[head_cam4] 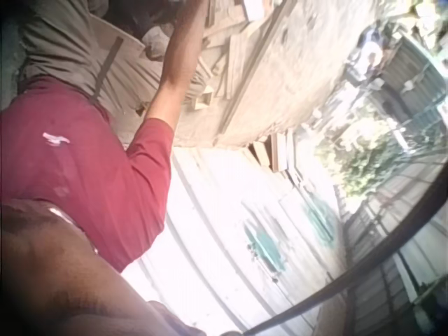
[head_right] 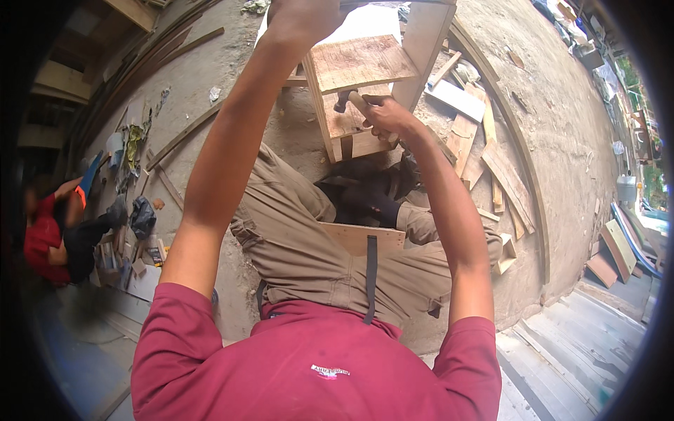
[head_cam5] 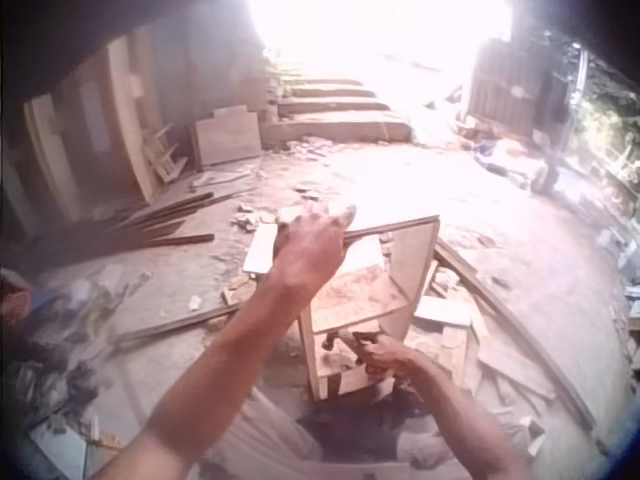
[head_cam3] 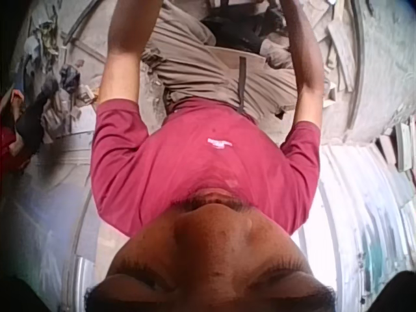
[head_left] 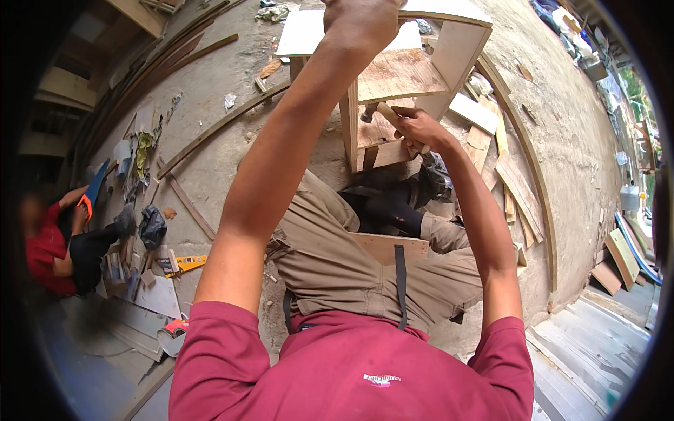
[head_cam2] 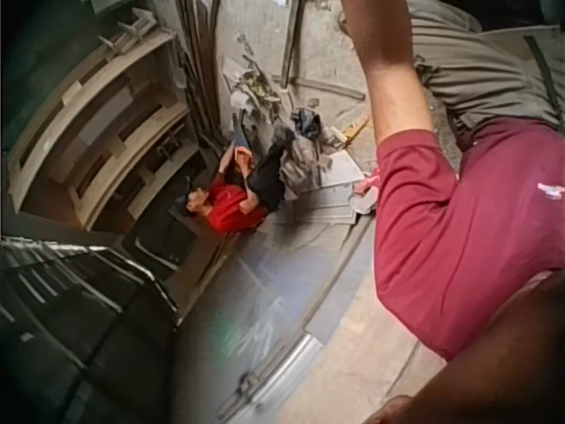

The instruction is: The person assembles a small wooden cabinet by hand, using a hammer to drive nails into the frame. They position wooden panels and secure them to the structure, working on the floor in a cluttered workshop.

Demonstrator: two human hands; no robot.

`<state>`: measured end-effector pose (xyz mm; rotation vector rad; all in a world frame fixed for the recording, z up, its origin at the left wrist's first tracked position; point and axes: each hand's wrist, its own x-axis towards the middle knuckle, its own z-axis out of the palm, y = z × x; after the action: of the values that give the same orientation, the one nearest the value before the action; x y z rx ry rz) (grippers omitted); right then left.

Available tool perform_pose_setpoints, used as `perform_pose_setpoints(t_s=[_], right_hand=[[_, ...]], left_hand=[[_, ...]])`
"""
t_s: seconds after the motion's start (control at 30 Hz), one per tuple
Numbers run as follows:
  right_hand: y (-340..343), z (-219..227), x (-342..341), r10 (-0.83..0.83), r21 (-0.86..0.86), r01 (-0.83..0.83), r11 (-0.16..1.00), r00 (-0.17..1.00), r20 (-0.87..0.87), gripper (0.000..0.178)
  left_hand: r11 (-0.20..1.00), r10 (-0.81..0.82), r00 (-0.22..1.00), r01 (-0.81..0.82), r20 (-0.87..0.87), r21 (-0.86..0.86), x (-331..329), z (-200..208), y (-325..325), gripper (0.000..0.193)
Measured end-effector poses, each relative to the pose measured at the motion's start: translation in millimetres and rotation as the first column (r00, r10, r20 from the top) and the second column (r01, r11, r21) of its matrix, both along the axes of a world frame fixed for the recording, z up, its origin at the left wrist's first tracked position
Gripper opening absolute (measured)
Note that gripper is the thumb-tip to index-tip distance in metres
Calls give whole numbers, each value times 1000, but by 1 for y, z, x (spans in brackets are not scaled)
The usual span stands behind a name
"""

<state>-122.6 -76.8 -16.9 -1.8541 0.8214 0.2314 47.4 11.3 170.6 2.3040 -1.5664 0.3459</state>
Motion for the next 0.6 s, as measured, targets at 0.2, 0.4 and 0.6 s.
perform_pose_setpoints(t_s=[0.2,0.4,0.6], right_hand=[[6,32,11,298,-54,-311,949,939,-169,76],[-1,5,19,238,-189,-247,950,969,-71,71],[-12,0,23,292,-115,-304,946,950,-107,50]], left_hand=[[992,39,996,-29,-77,122,1,1,-5,38],[999,1,999,1,-44,38,-1,2,-5,36],[999,15,1000,-15,11,32,-3,-1,-3,36]])
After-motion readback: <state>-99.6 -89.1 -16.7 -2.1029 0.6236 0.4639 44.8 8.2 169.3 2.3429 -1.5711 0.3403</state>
